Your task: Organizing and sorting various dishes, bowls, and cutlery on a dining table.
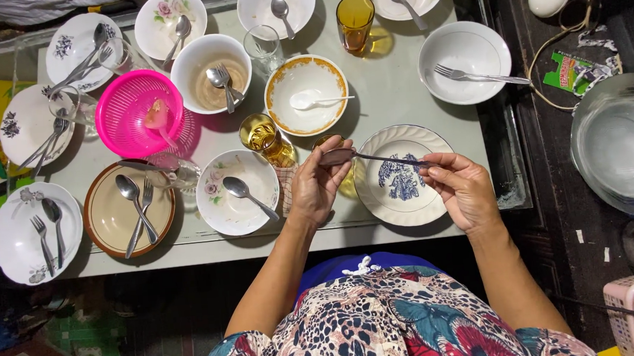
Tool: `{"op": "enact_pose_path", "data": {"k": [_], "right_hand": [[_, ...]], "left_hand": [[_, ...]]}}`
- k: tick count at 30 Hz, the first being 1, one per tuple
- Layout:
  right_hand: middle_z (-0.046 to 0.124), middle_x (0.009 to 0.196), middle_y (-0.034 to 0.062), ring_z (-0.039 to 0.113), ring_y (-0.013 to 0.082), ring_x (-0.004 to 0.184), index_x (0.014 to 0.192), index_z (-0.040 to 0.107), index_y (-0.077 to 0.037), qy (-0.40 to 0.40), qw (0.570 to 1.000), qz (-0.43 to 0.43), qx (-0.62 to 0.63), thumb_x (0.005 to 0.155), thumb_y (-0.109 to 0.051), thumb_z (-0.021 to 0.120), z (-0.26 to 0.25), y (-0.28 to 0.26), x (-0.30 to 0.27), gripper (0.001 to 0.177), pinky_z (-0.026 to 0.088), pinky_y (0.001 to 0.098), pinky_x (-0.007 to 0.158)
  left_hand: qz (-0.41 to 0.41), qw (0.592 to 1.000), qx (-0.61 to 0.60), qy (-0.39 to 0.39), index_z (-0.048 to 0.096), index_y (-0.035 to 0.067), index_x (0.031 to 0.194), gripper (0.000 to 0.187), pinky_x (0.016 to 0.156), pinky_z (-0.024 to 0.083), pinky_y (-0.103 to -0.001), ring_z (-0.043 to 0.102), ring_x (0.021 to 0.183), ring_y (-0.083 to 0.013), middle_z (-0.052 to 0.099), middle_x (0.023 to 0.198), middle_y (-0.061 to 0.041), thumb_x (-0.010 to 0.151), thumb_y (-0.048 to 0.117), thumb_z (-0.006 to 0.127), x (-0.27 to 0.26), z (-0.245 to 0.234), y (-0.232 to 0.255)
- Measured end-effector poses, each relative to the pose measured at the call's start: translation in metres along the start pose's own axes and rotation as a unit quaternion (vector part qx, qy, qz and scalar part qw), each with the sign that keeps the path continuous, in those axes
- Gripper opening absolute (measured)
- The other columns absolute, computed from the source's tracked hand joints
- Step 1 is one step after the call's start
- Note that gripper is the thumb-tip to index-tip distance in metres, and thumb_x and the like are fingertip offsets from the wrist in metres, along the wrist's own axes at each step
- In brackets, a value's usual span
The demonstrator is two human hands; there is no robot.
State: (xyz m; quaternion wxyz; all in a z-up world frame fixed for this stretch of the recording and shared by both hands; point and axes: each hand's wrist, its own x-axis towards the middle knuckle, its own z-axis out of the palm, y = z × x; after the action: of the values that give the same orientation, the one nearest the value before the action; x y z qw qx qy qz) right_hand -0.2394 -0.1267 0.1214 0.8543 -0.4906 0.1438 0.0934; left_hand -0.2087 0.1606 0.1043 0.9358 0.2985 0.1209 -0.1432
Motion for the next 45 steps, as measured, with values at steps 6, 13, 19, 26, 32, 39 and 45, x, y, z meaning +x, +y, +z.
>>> {"op": "enact_pose_path", "data": {"k": [6,13,19,26,32,39,45], "right_hand": [[0.073,0.114,0.0186,0.071,0.0201,0.101,0.106,0.072,0.004,-0.002,1.000,-0.015,-0.012,0.091,0.012,0.063,0.002,-0.002,-0.004,0.019,0.058,0.0303,0.094],[0.073,0.116,0.0179,0.071,0.0200,0.104,0.105,0.072,0.004,-0.006,1.000,-0.016,-0.023,0.088,0.013,0.062,0.006,-0.006,-0.007,0.022,0.059,0.0310,0.095],[0.074,0.114,0.0168,0.071,0.0171,0.097,0.112,0.071,0.004,-0.012,1.000,-0.012,-0.001,0.091,0.008,0.064,0.004,-0.004,-0.005,0.022,0.058,0.0276,0.090],[0.073,0.103,0.0138,0.071,0.0164,0.089,0.107,0.070,0.004,0.003,1.000,-0.020,-0.011,0.089,0.011,0.067,-0.001,0.006,-0.004,0.020,0.060,0.0281,0.086],[0.073,0.102,0.0135,0.071,0.0176,0.093,0.102,0.071,0.003,0.010,0.997,-0.069,-0.026,0.088,0.015,0.067,-0.002,0.009,-0.005,0.019,0.060,0.0287,0.089],[0.073,0.104,0.0140,0.070,0.0164,0.096,0.106,0.072,0.004,-0.002,0.995,-0.089,-0.046,0.087,0.017,0.065,0.002,0.008,-0.007,0.024,0.056,0.0267,0.093],[0.071,0.112,0.0158,0.070,0.0167,0.099,0.116,0.069,0.006,-0.024,0.999,-0.041,-0.022,0.087,0.016,0.062,0.014,-0.003,-0.011,0.031,0.058,0.0282,0.092]], "left_hand": [[0.007,0.999,-0.040,-0.017,0.046,-0.004,0.146,0.045,0.116,0.046,-0.044,0.054,0.137,-0.0380,0.052,0.148,-0.028,0.102,0.005,0.048,-0.001,0.012,0.003],[0.015,0.998,-0.058,-0.017,0.041,-0.003,0.148,0.048,0.116,0.044,-0.047,0.049,0.140,-0.0418,0.046,0.151,-0.029,0.101,-0.002,0.045,-0.004,0.024,0.009],[0.037,0.997,-0.052,-0.049,0.036,-0.003,0.153,0.057,0.117,0.045,-0.047,0.049,0.141,-0.0420,0.045,0.153,-0.031,0.098,-0.006,0.047,-0.003,0.023,0.010],[0.018,0.999,-0.035,-0.007,0.038,0.000,0.152,0.055,0.109,0.050,-0.044,0.055,0.135,-0.0382,0.051,0.148,-0.027,0.099,0.002,0.054,-0.005,0.029,0.013],[-0.021,1.000,-0.017,0.014,0.045,0.005,0.148,0.054,0.101,0.053,-0.047,0.059,0.128,-0.0303,0.057,0.142,-0.017,0.095,0.003,0.056,-0.001,0.015,0.005],[-0.014,0.999,0.040,0.007,0.051,0.009,0.138,0.073,0.110,0.048,-0.049,0.054,0.132,-0.0238,0.056,0.144,-0.007,0.070,-0.017,0.040,-0.003,0.023,0.010],[0.056,0.998,0.039,-0.009,0.055,0.004,0.132,0.075,0.112,0.048,-0.041,0.054,0.131,-0.0225,0.056,0.145,-0.010,0.066,-0.027,0.035,0.004,0.024,0.003]]}}
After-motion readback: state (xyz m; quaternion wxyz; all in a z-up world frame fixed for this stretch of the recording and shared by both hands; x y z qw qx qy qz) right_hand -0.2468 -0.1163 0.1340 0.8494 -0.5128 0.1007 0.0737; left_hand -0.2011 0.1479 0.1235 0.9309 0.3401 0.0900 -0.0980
